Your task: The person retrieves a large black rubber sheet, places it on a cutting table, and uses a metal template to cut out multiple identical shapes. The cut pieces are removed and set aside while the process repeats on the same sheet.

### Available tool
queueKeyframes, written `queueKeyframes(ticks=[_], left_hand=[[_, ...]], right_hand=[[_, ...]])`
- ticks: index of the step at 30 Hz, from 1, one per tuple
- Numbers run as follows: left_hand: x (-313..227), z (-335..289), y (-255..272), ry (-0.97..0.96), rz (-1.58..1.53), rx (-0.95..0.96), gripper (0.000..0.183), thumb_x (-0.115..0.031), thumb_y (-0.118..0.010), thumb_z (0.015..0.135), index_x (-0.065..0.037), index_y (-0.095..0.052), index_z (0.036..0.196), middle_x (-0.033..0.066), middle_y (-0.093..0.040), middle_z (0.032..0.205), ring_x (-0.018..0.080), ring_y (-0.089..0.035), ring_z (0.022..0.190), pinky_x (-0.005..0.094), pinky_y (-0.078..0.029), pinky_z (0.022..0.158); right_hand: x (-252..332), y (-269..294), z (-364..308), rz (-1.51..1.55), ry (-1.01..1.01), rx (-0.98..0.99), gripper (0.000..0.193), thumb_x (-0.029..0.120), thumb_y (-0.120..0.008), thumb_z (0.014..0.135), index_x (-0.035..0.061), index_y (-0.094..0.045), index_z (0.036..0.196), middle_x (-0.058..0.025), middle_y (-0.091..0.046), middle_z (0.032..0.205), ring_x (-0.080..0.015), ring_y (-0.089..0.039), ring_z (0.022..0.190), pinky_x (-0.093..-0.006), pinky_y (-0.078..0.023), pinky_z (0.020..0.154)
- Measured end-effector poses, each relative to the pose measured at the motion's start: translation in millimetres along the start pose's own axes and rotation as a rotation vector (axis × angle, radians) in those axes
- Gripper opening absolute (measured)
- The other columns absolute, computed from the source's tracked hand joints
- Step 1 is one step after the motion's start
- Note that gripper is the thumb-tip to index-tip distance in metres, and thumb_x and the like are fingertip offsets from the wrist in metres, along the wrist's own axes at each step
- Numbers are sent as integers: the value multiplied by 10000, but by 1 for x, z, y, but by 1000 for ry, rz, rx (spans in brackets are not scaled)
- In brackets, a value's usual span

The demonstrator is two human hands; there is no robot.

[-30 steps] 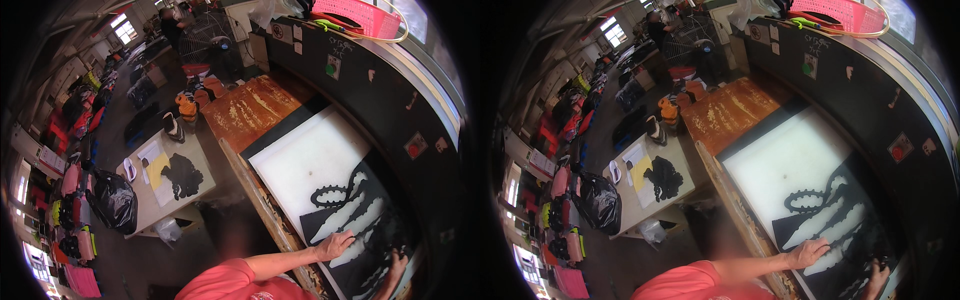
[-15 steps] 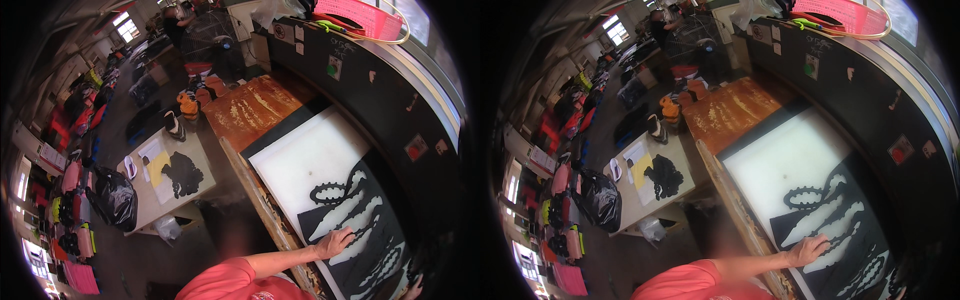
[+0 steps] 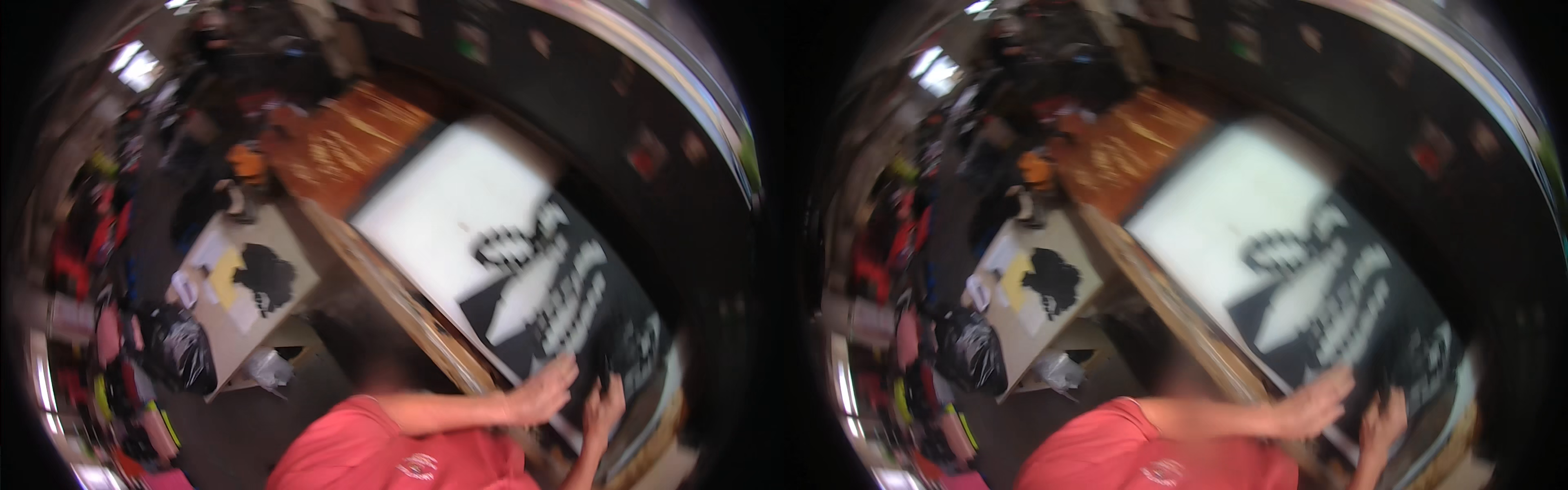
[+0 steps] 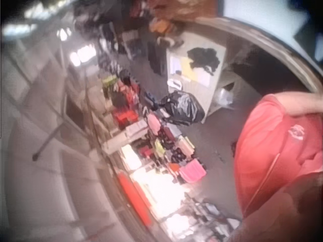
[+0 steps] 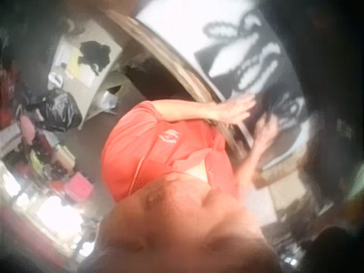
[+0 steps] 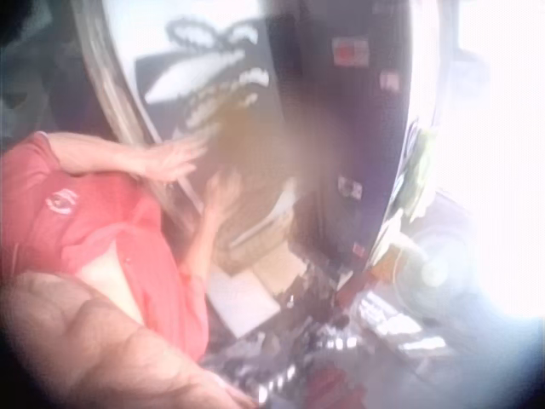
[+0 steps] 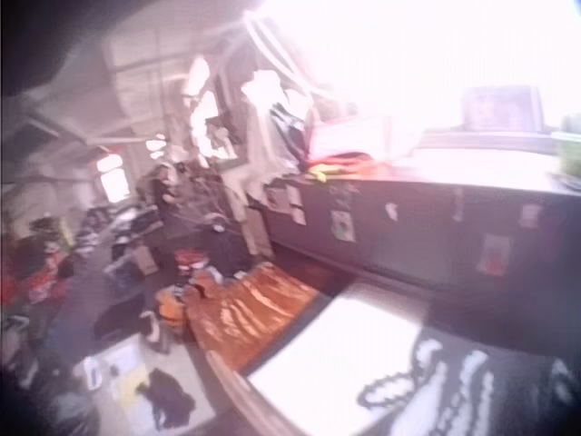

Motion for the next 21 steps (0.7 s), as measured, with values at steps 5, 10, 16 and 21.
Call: queueKeyframes(ticks=[5,10,16,21], left_hand=[[18,25,4,367,-326,50,619,-222,-686,1061,88,-501,1563,270,-618,1527,334,-634,1385,415,-483,1179],[43,48,-4,736,-652,217,684,-242,-684,1061,156,-450,1564,310,-611,1512,301,-620,1400,355,-484,1162],[47,55,-7,819,-578,297,566,-253,-683,1067,113,-579,1486,156,-625,1239,178,-563,1112,302,-443,915],[58,57,-23,848,-742,170,328,-208,-666,1089,34,-696,1309,-91,-544,847,13,-437,692,213,-360,591]], right_hand=[[-29,7,0,61,-140,3,101,117,-699,950,25,-700,993,-211,-670,901,-451,-670,813,-498,-528,707],[-33,24,7,130,-169,-38,61,35,-722,885,19,-698,938,-193,-669,857,-418,-674,761,-469,-526,657],[-6,29,10,80,-25,-40,140,-16,-756,852,7,-680,967,-171,-643,842,-392,-663,766,-454,-530,667],[4,14,8,70,93,9,172,-10,-776,830,18,-657,951,-146,-599,827,-374,-637,764,-460,-527,660]])
Point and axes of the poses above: each hand's wrist, its own z-axis towards the middle knuckle, its own y-axis out of the back of the hand, x = y × z, the point moved 8 cm from there along z, towards the middle knuckle
